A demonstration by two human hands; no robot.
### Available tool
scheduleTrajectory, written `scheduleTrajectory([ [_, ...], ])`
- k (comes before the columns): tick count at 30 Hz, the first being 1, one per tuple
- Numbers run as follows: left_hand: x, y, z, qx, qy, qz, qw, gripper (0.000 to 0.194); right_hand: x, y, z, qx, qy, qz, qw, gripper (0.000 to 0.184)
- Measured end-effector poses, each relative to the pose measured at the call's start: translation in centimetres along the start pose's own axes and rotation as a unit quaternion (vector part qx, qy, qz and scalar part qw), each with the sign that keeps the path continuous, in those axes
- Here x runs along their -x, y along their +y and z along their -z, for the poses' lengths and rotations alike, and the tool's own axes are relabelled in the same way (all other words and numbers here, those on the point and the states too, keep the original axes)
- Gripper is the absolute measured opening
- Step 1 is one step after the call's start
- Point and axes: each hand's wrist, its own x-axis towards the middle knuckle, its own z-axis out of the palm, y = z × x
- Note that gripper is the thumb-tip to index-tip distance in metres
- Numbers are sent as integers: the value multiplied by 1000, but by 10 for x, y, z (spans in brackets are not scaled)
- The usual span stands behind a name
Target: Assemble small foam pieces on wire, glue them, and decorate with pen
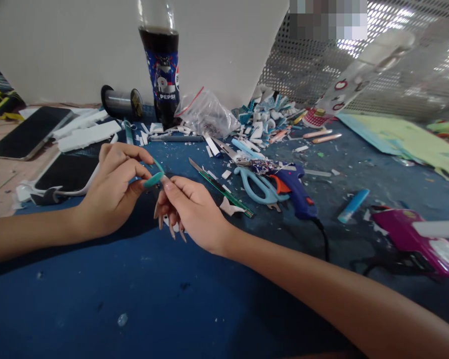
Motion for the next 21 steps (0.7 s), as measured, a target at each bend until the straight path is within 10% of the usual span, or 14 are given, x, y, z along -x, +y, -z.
scheduleTrajectory([
  [21, -2, -5, 6, 30, -23, 25, 999, 24, 5, 8, 6, 87, 52, 93, 990, 19],
])
